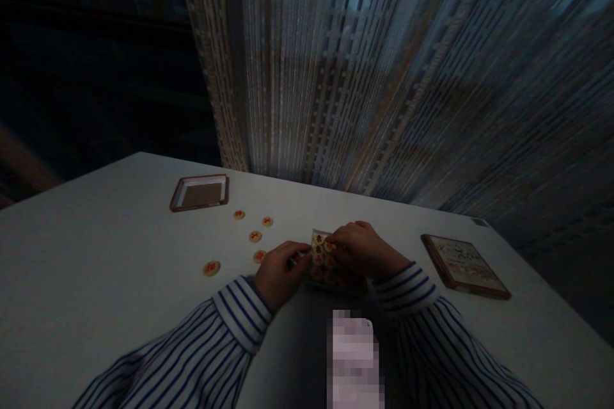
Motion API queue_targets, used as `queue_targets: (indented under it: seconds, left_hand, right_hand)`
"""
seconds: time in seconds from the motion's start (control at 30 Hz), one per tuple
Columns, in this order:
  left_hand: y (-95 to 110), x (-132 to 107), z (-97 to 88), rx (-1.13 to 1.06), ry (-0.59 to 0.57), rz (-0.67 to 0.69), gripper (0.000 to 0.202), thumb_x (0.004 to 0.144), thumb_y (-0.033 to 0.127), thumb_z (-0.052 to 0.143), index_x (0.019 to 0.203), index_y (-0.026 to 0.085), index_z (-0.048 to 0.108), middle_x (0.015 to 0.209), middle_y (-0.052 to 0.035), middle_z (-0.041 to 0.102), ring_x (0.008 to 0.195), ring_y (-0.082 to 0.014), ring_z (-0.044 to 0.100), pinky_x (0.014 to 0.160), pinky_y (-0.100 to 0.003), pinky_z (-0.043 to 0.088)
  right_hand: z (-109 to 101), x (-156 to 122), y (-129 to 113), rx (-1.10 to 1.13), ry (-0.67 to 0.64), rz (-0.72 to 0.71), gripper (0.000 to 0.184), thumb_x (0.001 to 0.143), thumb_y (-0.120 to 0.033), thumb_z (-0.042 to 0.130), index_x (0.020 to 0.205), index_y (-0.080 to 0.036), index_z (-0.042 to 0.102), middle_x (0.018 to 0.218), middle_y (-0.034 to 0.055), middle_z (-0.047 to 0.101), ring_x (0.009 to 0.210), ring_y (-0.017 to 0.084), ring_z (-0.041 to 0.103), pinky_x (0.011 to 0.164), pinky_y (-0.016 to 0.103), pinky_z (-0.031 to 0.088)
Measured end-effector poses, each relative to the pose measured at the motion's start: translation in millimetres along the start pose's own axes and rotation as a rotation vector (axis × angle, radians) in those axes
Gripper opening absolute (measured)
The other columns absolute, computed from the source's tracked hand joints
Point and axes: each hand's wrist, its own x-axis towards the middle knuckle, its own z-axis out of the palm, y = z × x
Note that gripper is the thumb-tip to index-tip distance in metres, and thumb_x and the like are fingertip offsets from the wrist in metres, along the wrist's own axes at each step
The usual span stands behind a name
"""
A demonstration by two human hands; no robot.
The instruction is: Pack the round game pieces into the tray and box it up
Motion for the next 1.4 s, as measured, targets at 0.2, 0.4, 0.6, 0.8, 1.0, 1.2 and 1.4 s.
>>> queue_targets:
  seconds: [0.2,0.4,0.6,0.8,1.0,1.2,1.4]
  left_hand:
    - [0.8,-0.1,-0.1,-0.019,-0.014,-0.026,0.021,0.077,0.024,0.051,0.089,0.013,0.065,0.079,-0.0074,0.067,0.065,-0.0143,0.062,0.057,-0.025,0.050]
    - [0.5,-0.1,0.5,-0.025,-0.005,-0.015,0.021,0.077,0.024,0.051,0.088,0.013,0.065,0.080,-0.0072,0.067,0.065,-0.0140,0.062,0.057,-0.024,0.050]
    - [-1.0,-0.1,0.3,0.009,-0.011,-0.007,0.020,0.077,0.023,0.051,0.088,0.015,0.065,0.079,-0.0064,0.068,0.066,-0.0141,0.062,0.058,-0.024,0.049]
    - [-0.7,-0.1,0.0,-0.001,-0.012,0.002,0.020,0.077,0.023,0.052,0.088,0.014,0.065,0.079,-0.0072,0.068,0.066,-0.0142,0.062,0.059,-0.025,0.049]
    - [-0.6,-0.3,1.0,-0.006,-0.010,0.001,0.020,0.077,0.023,0.051,0.088,0.013,0.065,0.079,-0.0074,0.067,0.064,-0.0143,0.061,0.058,-0.025,0.049]
    - [0.7,-0.7,0.2,-0.018,-0.006,0.004,0.018,0.077,0.023,0.051,0.086,0.015,0.065,0.078,-0.0062,0.067,0.064,-0.0137,0.061,0.057,-0.025,0.049]
    - [2.8,0.1,-1.6,-0.008,-0.011,-0.003,0.019,0.077,0.023,0.051,0.086,0.015,0.065,0.078,-0.0063,0.067,0.063,-0.0136,0.061,0.056,-0.025,0.049]
  right_hand:
    - [0.5,0.2,-0.1,-0.009,-0.018,0.011,0.028,0.084,-0.030,0.044,0.106,-0.024,0.061,0.102,0.0067,0.065,0.098,0.022,0.054,0.087,0.040,0.028]
    - [-2.4,-1.0,-2.8,0.007,-0.032,0.018,0.028,0.084,-0.028,0.044,0.106,-0.023,0.061,0.103,0.0066,0.065,0.099,0.022,0.054,0.087,0.041,0.028]
    - [-2.0,-0.3,-2.6,-0.013,-0.047,0.018,0.028,0.083,-0.026,0.044,0.106,-0.023,0.060,0.103,0.0071,0.065,0.099,0.022,0.054,0.086,0.040,0.029]
    - [-2.1,-0.1,-2.4,-0.021,-0.061,0.011,0.028,0.083,-0.028,0.044,0.106,-0.023,0.061,0.102,0.0068,0.065,0.099,0.022,0.054,0.085,0.039,0.029]
    - [-4.3,-1.5,-4.5,0.001,-0.065,0.026,0.030,0.083,-0.026,0.045,0.108,-0.023,0.060,0.105,0.0072,0.064,0.101,0.023,0.052,0.087,0.040,0.028]
    - [-0.9,-0.2,-1.3,-0.017,-0.059,0.013,0.030,0.082,-0.026,0.045,0.107,-0.024,0.060,0.105,0.0066,0.064,0.101,0.023,0.053,0.086,0.040,0.029]
    - [-1.5,0.0,-2.3,-0.018,-0.051,0.009,0.030,0.081,-0.024,0.045,0.107,-0.023,0.061,0.104,0.0069,0.064,0.100,0.023,0.053,0.086,0.041,0.030]
